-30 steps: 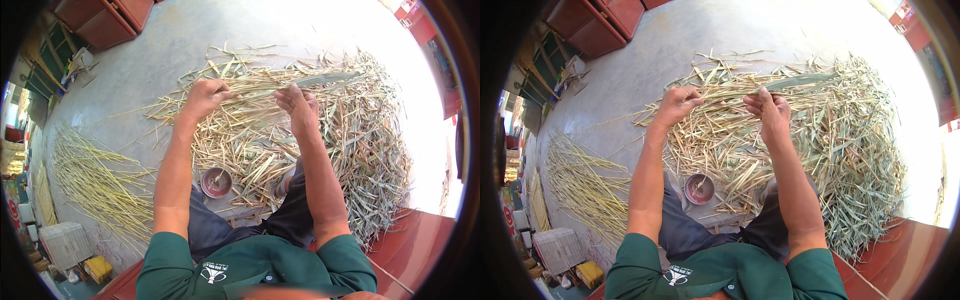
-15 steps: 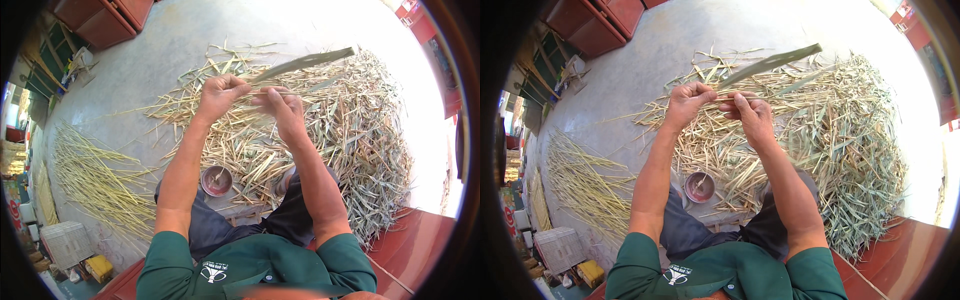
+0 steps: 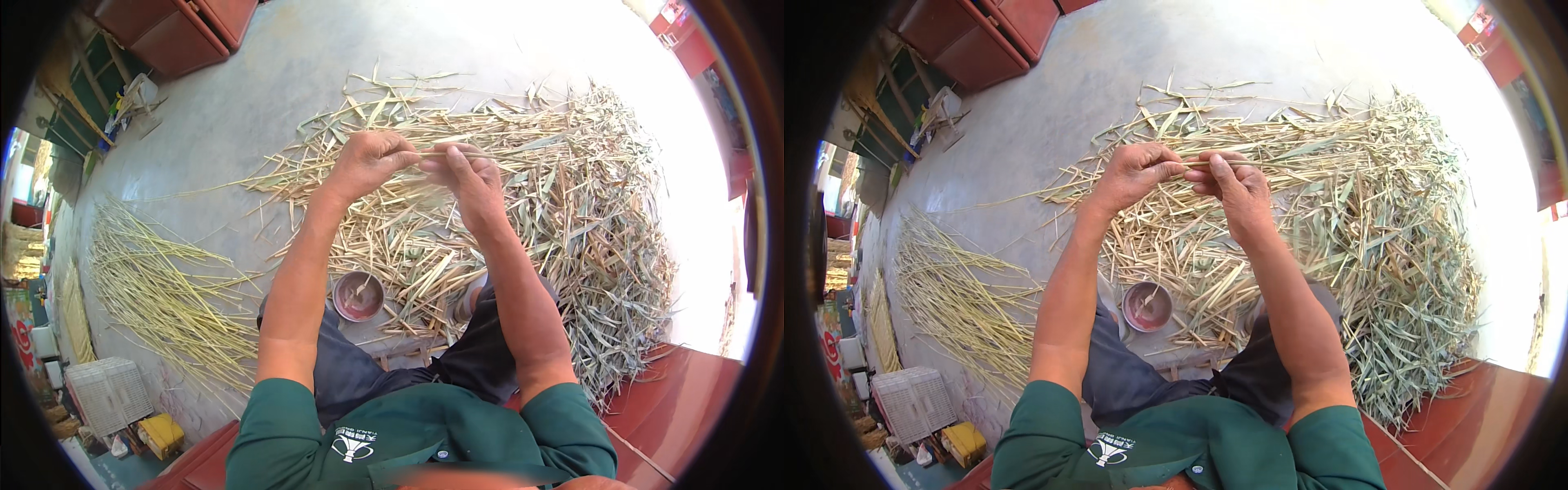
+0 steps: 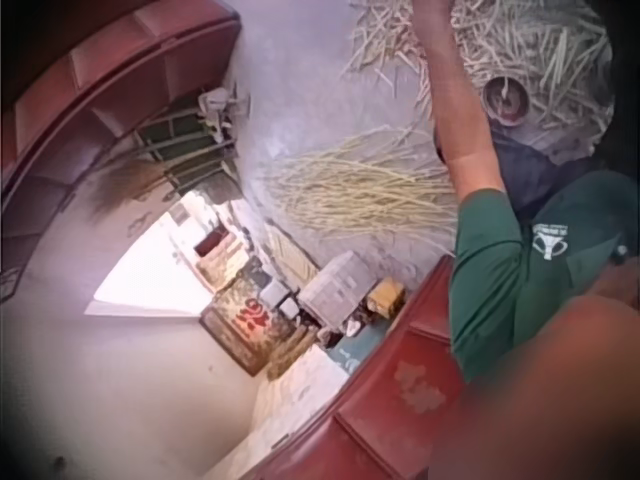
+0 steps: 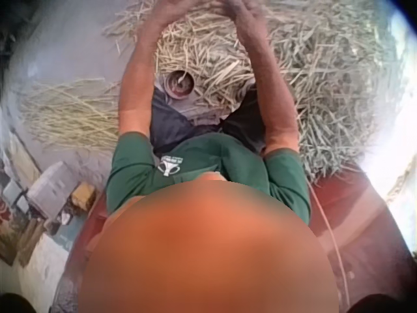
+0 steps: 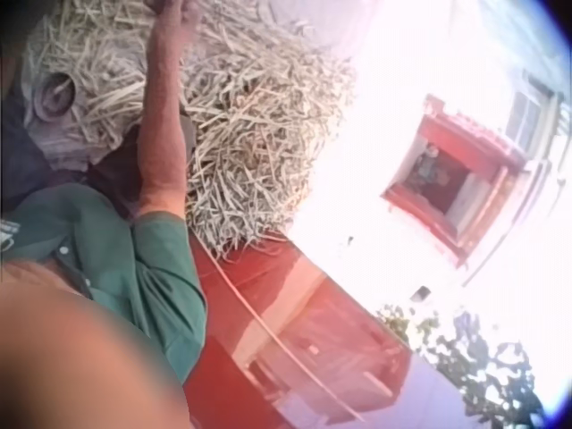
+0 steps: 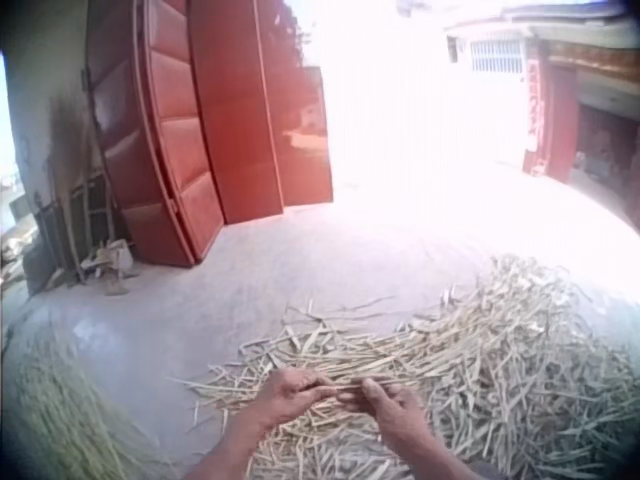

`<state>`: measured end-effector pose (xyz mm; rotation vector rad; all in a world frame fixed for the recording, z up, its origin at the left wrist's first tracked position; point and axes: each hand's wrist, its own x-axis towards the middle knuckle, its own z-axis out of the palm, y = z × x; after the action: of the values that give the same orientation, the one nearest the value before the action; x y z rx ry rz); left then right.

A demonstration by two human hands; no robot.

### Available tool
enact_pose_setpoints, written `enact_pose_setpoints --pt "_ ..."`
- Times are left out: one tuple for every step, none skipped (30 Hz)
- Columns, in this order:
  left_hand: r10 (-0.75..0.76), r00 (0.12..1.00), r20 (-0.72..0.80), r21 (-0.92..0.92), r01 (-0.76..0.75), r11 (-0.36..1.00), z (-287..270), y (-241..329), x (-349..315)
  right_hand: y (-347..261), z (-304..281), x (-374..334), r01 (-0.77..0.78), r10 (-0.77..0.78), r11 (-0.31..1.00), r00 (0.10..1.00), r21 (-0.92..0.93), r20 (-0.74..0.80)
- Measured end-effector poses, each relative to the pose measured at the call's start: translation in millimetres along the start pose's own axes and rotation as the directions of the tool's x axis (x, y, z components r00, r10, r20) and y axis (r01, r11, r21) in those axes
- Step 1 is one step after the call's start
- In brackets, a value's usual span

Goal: The person sits on the floor and repeatedly strips leaves from dried plant stalks by hand. They separate the stalks from the leaves and place the processed stalks into a pile on the left.

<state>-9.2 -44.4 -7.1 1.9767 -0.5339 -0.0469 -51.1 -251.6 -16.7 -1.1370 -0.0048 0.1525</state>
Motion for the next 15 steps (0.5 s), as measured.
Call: enact_pose_setpoints --pt "-0.035 0.999 -0.01 0.058 0.036 0.998 -0.7 3.6 1.2 -0.1 0.1 -0.8 0.001 -0.001 1.0 1.0 0.003 -0.012" --pt "-0.07 0.997 -0.022 0.116 0.073 0.991 -3.2 8.2 2.7 -2.0 0.2 -2.2 0.009 -0.008 1.0 0.999 0.015 -0.046" --pt "-0.107 0.994 -0.039 0.177 0.112 0.978 -6.8 11.4 2.8 -2.7 -0.4 -2.5 0.001 0.0 1.0 0.994 0.013 -0.111" --pt "-0.064 0.995 -0.077 0.164 0.076 0.984 -10.2 0.5 3.6 -4.0 -2.2 -2.6 -0.007 0.009 1.0 0.984 0.011 -0.176" --pt "-0.082 0.993 -0.082 0.156 0.094 0.983 -15.4 -1.7 3.0 -5.3 -3.9 -2.3 -0.015 0.016 1.0 0.971 0.01 -0.239" --pt "-0.1 0.992 -0.083 0.147 0.111 0.983 -19.6 -1.7 2.5 -6.0 -6.1 -2.5 -0.02 0.021 1.0 0.97 0.009 -0.243" --pt "-0.117 0.99 -0.084 0.139 0.128 0.982 -23.9 -2.7 2.1 -6.9 -8.4 -2.7 -0.025 0.026 1.0 0.969 0.009 -0.247" --pt "-0.094 0.993 -0.065 0.121 0.101 0.988 -26.7 -12.9 2.9 -7.8 -10.2 -2.7 -0.03 0.031 1.0 0.967 0.009 -0.251" --pt "-0.113 0.991 -0.072 0.111 0.121 0.987 -29.4 -13.3 2.0 -7.6 -11.4 -3.4 -0.036 0.038 0.999 0.966 0.01 -0.256" --pt "-0.132 0.988 -0.08 0.101 0.14 0.985 -31.8 -12.4 1.4 -6.5 -11.0 -3.6 -0.018 0.031 0.998 0.972 0.056 -0.232" --pt "-0.152 0.985 -0.087 0.091 0.159 0.983 -33.7 -11.7 0.9 -5.1 -9.8 -3.7 -0.002 0.023 0.995 0.978 0.102 -0.207" --pt "-0.165 0.982 -0.089 0.079 0.172 0.982 -35.2 -11.6 0.7 -4.6 -9.5 -3.6 0.015 0.012 0.989 0.983 0.147 -0.184" --pt "-0.178 0.98 -0.091 0.068 0.185 0.98 -36.4 -11.5 0.5 -3.1 -10.7 -3.2 0.011 0.02 0.986 0.984 0.169 -0.177" --pt "-0.192 0.977 -0.093 0.058 0.198 0.979 -37.0 -10.8 0.5 -0.5 -12.2 -2.5 0.006 0.027 0.982 0.985 0.191 -0.17" --pt "-0.203 0.978 -0.042 0.037 0.205 0.978 -37.0 -9.4 0.2 0.8 -12.6 -1.9 0.0 0.035 0.977 0.986 0.213 -0.161"
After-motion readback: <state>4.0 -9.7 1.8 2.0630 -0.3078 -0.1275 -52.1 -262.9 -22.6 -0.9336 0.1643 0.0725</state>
